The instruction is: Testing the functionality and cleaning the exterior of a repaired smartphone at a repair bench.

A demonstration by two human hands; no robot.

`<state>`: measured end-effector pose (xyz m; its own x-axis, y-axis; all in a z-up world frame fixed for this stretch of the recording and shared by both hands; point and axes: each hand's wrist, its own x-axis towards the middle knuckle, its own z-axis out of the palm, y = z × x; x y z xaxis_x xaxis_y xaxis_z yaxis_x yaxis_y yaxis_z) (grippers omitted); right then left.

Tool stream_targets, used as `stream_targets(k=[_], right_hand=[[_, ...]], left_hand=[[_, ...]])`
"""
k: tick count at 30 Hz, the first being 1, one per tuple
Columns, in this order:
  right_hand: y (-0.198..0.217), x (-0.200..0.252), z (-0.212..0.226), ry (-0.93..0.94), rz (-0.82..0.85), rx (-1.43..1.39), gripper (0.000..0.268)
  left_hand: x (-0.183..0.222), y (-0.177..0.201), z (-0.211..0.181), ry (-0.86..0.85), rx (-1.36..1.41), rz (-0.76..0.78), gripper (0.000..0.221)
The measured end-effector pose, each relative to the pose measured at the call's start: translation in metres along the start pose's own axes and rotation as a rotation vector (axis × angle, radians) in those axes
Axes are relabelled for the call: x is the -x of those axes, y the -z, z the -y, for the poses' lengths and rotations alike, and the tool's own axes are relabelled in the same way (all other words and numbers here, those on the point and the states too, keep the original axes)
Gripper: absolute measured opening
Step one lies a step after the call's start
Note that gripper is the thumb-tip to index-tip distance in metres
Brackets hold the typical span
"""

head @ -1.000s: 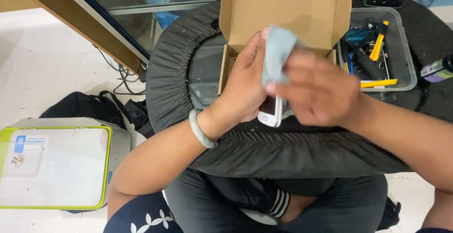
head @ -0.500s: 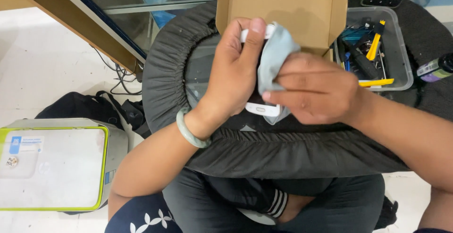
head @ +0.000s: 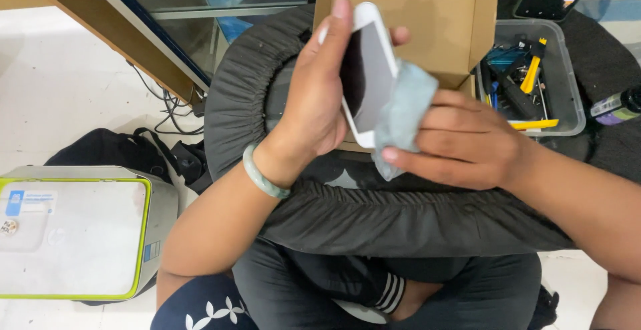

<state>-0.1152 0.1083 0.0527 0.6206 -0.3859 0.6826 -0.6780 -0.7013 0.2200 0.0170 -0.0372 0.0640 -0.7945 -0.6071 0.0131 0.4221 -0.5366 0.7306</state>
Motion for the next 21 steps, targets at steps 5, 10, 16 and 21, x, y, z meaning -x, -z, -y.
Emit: stream_targets(k=[5, 10, 16, 21], right_hand=[[0.019, 0.015, 0.006, -0.138, -0.054, -0.021, 0.016], [0.014, 0.014, 0.001, -0.108, -0.252, 0.131, 0.013], [0.007, 0.022, 0.008, -0.141, -0.023, 0.228, 0.022], [0.004, 0.054, -0.002, -0.039, 0.082, 0.276, 0.031]], left_hand=[[-0.001, 0.014, 0.0, -0.018, -0.015, 0.165, 0.043], [0.002, 0.018, -0.001, 0.008, -0.153, 0.224, 0.051], [0.005, 0.016, 0.019, -0.469, -0.125, 0.142, 0.011], [0.004, 0.013, 0.02, -0.427, -0.039, 0.025, 0.036]])
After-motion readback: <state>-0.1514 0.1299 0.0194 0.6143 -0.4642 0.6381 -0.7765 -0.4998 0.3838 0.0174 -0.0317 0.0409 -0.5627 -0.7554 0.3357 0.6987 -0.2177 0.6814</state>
